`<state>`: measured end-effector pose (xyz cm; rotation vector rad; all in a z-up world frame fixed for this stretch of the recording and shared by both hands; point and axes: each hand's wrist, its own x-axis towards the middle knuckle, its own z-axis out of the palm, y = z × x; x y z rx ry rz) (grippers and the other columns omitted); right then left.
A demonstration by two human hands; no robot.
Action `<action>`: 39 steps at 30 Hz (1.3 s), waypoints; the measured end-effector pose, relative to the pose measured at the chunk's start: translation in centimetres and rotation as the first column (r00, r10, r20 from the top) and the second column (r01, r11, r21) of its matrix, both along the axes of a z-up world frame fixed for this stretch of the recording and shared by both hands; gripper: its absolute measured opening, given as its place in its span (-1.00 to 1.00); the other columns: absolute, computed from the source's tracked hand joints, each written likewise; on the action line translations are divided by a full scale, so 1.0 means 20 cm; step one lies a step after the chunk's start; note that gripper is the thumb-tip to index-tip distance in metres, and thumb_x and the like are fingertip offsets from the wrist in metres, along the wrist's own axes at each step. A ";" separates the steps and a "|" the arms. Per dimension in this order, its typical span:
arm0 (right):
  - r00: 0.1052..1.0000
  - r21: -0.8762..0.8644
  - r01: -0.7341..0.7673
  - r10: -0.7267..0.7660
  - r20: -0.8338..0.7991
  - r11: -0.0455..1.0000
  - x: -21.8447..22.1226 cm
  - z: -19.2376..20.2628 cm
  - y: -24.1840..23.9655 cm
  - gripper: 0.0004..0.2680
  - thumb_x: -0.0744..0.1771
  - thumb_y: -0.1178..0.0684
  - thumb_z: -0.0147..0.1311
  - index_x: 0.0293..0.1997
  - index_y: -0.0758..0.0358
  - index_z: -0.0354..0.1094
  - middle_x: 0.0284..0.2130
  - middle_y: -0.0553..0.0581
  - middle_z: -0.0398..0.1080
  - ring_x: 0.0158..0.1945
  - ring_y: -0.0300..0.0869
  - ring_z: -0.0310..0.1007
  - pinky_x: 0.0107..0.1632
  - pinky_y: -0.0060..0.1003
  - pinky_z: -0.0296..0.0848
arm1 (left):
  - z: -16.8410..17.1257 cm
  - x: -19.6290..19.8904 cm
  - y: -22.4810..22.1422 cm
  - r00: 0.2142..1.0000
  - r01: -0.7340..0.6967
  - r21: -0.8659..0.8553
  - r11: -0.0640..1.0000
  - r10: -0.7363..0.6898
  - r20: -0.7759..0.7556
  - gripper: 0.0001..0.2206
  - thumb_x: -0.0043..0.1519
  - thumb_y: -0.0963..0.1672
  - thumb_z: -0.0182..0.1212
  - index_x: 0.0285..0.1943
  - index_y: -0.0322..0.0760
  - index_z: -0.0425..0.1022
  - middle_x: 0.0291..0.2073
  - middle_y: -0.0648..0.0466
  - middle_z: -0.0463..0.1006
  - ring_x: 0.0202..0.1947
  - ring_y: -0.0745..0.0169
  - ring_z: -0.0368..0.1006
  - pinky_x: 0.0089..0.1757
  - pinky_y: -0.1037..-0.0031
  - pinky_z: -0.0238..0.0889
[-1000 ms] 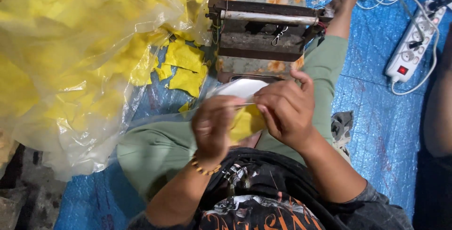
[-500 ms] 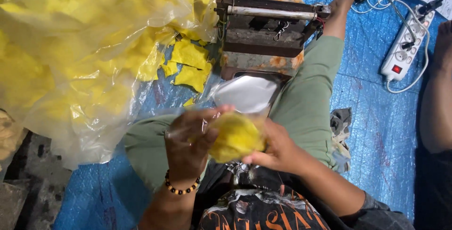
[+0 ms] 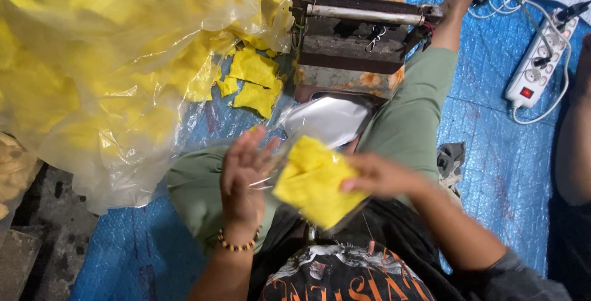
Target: Packing yellow items into plastic bags and sealing them using a manual heat sealer.
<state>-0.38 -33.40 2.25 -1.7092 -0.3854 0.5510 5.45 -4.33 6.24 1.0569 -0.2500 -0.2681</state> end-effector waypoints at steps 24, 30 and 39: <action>-0.007 -0.704 0.697 -0.980 -0.200 0.139 -1.05 -1.38 -0.77 -0.37 0.44 -0.42 -0.04 0.55 0.29 -0.11 0.33 0.52 0.14 0.38 0.27 0.13 0.37 0.23 0.04 | -1.33 0.39 -0.43 0.834 0.223 0.921 -0.321 -0.426 -0.350 -0.37 0.37 0.04 -0.14 0.64 -0.05 -0.16 0.62 0.18 -0.36 0.58 -0.16 -0.51 0.25 -0.56 -0.56; 0.563 -0.875 0.403 -0.827 0.005 0.269 -0.91 -1.34 -0.86 -0.62 0.46 0.01 -0.29 0.47 0.24 0.23 0.11 0.67 0.42 0.26 0.47 0.32 0.32 0.23 0.21 | -0.86 0.33 -0.44 0.970 -0.149 0.852 0.502 -0.095 0.225 -0.49 0.28 -0.36 -0.10 0.41 -0.25 0.39 0.53 -0.12 0.07 0.40 -0.24 0.20 0.23 0.11 0.29; 0.843 -0.919 0.391 -0.384 0.377 -0.043 -0.33 -1.10 -1.30 -0.74 0.52 -0.25 -0.03 0.12 -0.02 0.56 -0.17 0.28 0.55 -0.08 0.26 0.61 -0.05 0.13 0.57 | -0.71 0.48 0.11 0.966 0.253 0.579 0.775 -0.172 -0.193 -0.45 0.19 -0.21 0.23 0.44 -0.11 0.34 -0.42 0.01 0.68 -0.35 0.43 0.59 -0.18 0.59 0.45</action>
